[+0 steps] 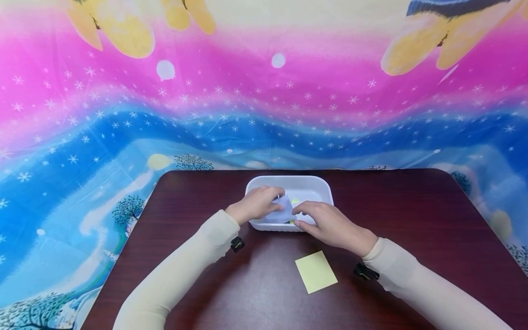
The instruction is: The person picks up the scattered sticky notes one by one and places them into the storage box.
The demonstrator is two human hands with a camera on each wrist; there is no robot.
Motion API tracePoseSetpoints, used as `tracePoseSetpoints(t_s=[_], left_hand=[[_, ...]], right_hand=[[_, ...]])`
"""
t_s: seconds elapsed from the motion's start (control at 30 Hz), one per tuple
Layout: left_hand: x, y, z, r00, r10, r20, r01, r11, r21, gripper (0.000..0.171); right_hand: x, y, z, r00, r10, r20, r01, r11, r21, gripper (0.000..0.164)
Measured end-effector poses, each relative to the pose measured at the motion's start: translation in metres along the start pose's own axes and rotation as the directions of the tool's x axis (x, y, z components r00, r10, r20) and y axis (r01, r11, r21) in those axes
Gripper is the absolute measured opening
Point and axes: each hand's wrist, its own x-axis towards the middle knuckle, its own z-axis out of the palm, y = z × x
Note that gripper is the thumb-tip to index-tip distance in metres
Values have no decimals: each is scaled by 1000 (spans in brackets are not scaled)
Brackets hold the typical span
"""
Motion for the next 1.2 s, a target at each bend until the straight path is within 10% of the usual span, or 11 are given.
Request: tracePoseSetpoints(t_s=[1.2], left_hand=[[8, 1, 5, 998, -67, 22, 68, 997, -38, 49]], right_hand=[[2, -1, -3, 1000, -8, 3, 8, 1000, -3, 31]])
